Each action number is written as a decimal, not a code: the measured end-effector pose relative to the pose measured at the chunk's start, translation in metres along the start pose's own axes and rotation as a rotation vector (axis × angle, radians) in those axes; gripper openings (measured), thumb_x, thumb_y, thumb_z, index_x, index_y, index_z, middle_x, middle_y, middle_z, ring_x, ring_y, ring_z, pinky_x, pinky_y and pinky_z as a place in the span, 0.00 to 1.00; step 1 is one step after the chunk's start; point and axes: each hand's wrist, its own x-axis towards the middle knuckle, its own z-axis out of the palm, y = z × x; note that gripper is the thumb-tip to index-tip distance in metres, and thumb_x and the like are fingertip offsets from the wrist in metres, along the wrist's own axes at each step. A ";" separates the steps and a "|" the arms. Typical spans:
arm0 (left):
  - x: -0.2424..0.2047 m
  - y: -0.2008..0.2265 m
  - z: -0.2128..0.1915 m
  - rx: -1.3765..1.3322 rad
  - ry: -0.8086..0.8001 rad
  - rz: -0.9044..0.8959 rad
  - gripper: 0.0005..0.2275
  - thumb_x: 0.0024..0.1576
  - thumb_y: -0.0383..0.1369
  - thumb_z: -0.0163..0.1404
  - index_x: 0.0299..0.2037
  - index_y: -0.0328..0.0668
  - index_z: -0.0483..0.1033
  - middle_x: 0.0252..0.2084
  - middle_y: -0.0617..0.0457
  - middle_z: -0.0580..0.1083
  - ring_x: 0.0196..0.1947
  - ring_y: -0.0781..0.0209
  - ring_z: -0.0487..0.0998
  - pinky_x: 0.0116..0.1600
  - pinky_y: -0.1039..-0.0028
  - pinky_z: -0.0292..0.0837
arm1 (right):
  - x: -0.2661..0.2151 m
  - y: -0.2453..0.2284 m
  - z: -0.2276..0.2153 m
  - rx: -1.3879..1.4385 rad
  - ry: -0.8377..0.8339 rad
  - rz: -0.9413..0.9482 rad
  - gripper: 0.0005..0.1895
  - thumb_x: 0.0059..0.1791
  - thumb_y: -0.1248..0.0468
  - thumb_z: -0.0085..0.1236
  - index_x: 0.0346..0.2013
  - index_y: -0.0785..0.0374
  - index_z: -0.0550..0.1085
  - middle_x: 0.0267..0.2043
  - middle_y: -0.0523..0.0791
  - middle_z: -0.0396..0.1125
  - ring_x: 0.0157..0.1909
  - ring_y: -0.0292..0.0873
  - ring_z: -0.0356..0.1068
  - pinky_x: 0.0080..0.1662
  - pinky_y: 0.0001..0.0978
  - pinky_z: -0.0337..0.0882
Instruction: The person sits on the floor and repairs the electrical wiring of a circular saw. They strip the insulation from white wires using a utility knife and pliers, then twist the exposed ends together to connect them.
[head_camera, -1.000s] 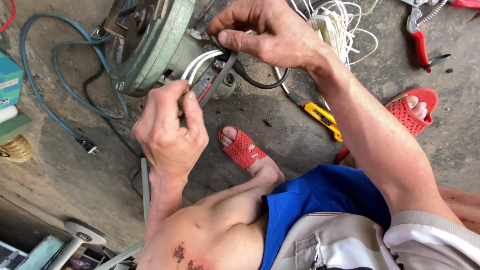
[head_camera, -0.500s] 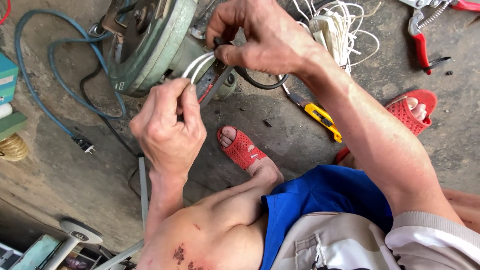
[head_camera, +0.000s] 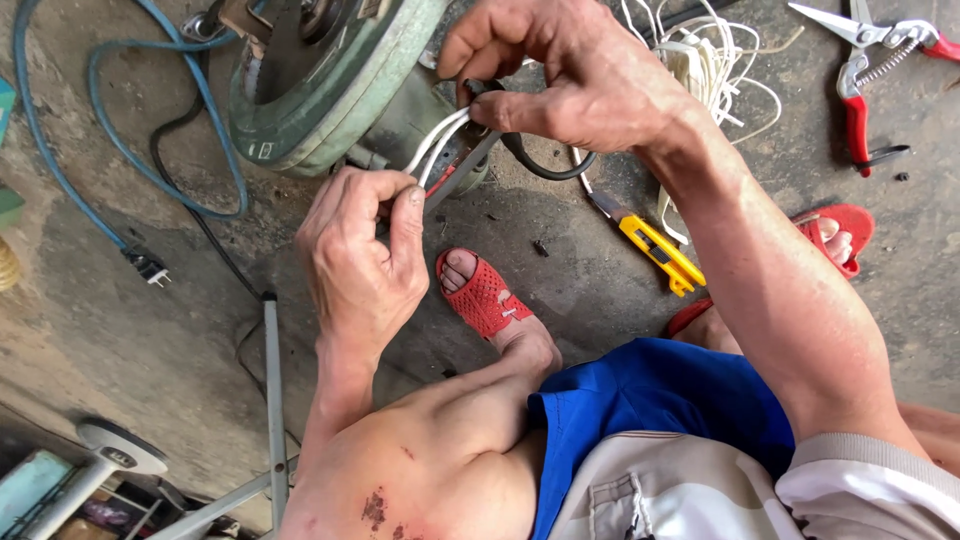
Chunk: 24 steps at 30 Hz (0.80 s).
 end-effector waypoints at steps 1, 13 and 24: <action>-0.002 -0.002 0.003 -0.073 0.013 -0.066 0.05 0.66 0.27 0.47 0.40 0.32 0.73 0.37 0.46 0.74 0.35 0.46 0.73 0.44 0.60 0.67 | 0.000 -0.001 0.000 0.017 0.008 0.023 0.14 0.52 0.73 0.59 0.52 0.65 0.71 0.43 0.43 0.73 0.44 0.33 0.72 0.48 0.23 0.70; -0.008 -0.001 0.025 -0.027 0.275 -0.030 0.15 0.71 0.34 0.34 0.39 0.30 0.68 0.45 0.39 0.72 0.40 0.42 0.72 0.50 0.55 0.65 | -0.026 0.031 0.016 -0.149 0.151 -0.226 0.24 0.50 0.61 0.68 0.53 0.71 0.67 0.55 0.54 0.65 0.60 0.51 0.70 0.65 0.39 0.71; -0.007 -0.025 0.025 -0.530 0.280 0.093 0.09 0.67 0.28 0.39 0.37 0.27 0.64 0.39 0.35 0.71 0.42 0.38 0.78 0.52 0.55 0.76 | -0.013 0.023 0.007 -0.581 0.020 -0.544 0.21 0.62 0.58 0.43 0.58 0.76 0.72 0.54 0.57 0.70 0.51 0.63 0.63 0.57 0.55 0.67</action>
